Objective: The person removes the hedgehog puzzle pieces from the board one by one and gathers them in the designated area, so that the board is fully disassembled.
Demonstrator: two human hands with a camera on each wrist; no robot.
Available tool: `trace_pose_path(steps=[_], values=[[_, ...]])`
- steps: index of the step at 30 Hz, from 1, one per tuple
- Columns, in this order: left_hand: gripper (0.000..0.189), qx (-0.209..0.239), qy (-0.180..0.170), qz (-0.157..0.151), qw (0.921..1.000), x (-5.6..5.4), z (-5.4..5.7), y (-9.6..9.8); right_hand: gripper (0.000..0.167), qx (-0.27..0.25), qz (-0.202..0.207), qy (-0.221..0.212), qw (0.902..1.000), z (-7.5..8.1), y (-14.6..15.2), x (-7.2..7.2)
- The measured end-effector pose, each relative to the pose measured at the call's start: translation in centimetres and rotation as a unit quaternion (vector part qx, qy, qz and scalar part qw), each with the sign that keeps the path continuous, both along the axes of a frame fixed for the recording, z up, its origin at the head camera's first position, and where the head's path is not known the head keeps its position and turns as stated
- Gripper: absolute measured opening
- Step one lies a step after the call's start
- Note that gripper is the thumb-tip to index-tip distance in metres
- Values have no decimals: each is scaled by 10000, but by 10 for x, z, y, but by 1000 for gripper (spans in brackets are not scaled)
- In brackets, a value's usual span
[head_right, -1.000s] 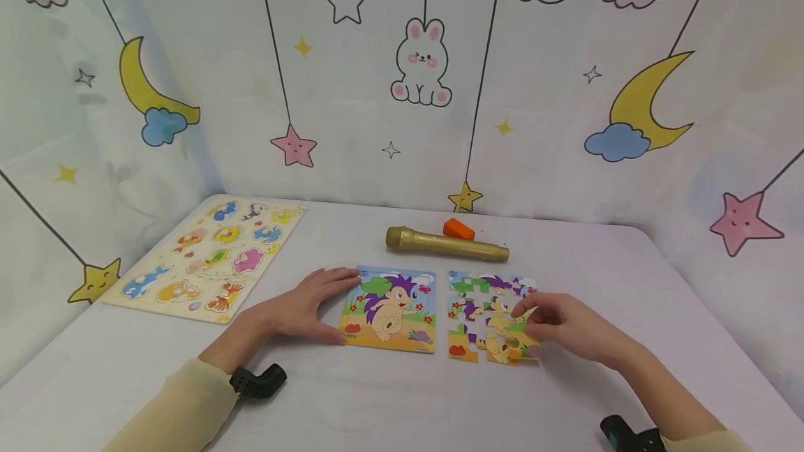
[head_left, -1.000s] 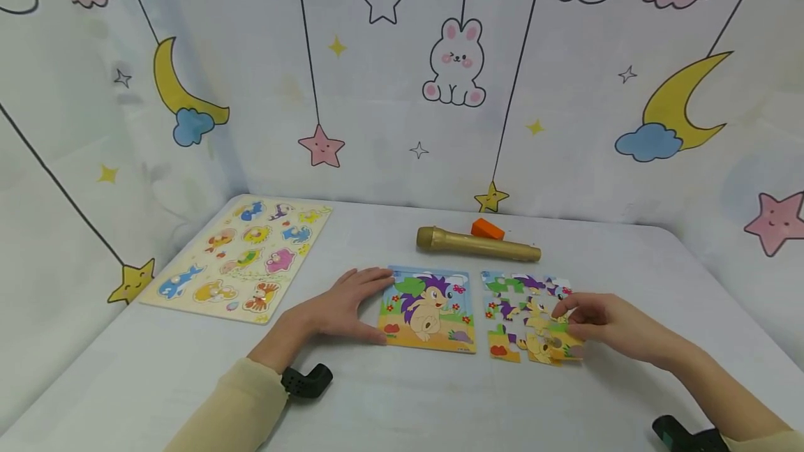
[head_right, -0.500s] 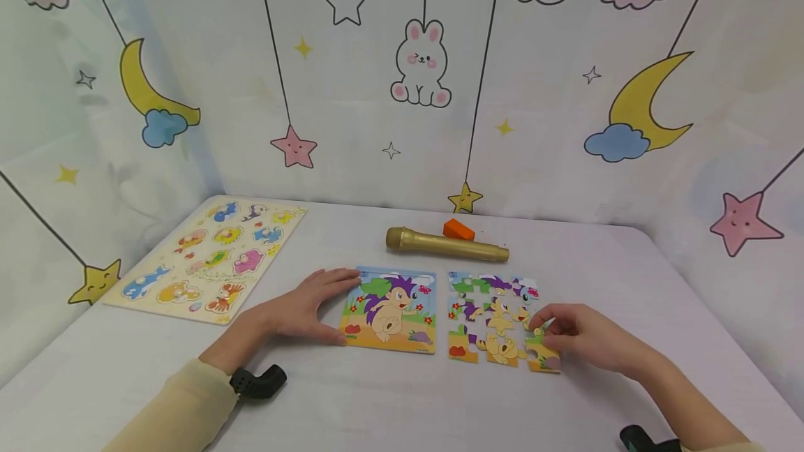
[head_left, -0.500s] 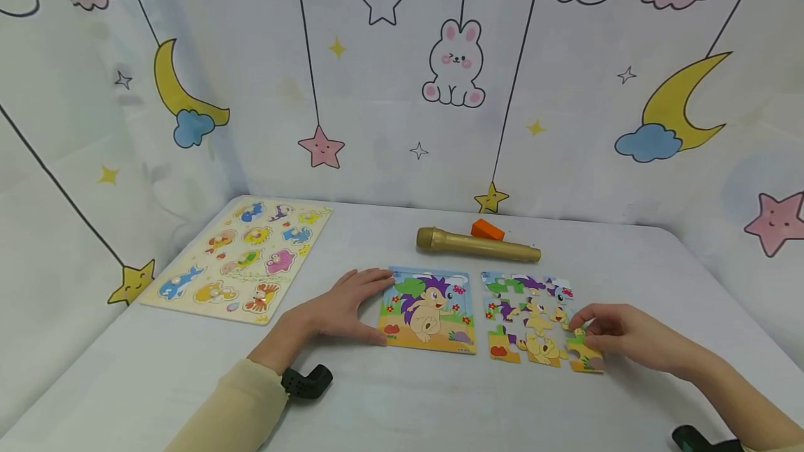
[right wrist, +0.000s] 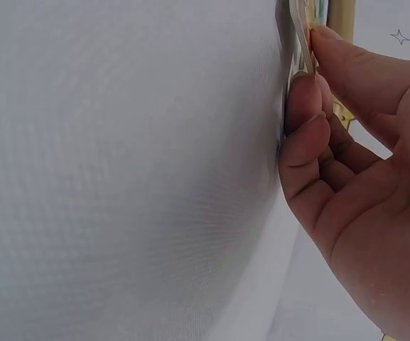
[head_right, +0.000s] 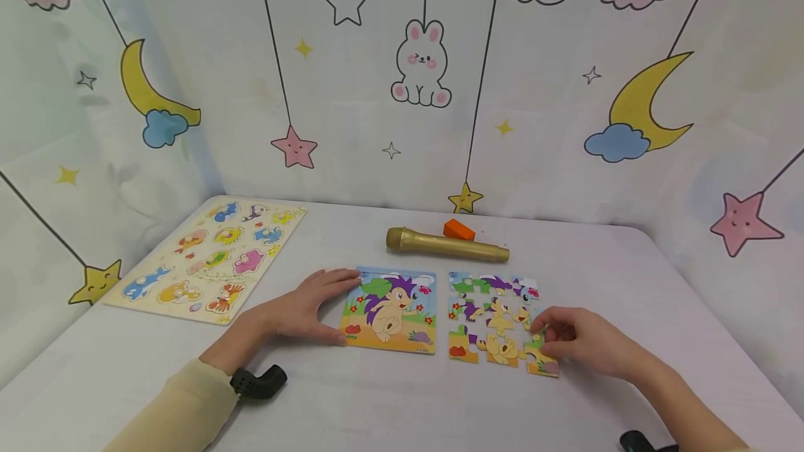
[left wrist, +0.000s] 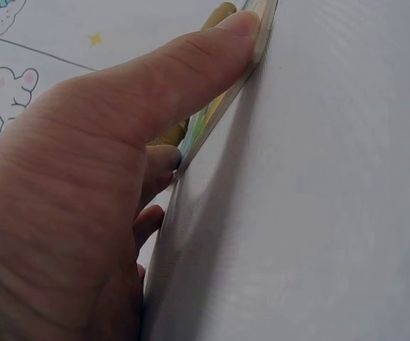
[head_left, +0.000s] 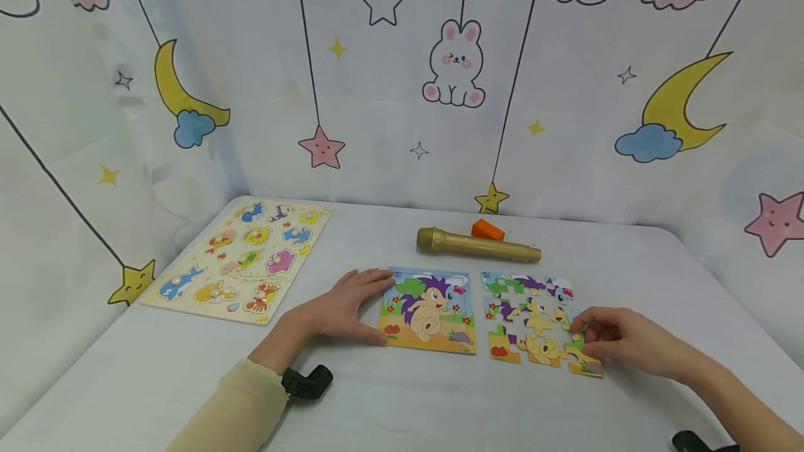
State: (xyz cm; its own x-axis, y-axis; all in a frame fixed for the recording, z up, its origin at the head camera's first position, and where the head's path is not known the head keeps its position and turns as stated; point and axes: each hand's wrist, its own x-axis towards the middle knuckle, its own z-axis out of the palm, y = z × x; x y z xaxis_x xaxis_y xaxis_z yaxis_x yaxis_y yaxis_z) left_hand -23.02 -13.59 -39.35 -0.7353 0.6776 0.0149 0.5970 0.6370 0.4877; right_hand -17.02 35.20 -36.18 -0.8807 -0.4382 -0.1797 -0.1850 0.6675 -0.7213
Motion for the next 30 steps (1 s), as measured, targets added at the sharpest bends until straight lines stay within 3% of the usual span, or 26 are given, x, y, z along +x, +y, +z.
trace_pose_path(steps=[22,30], values=[[100,3,15,-18,10000,0,-1,0,35,668,-366,674,9948,3,-3,6],[100,1,8,8,10000,0,-2,0,37,694,-471,720,9939,4,-4,6]])
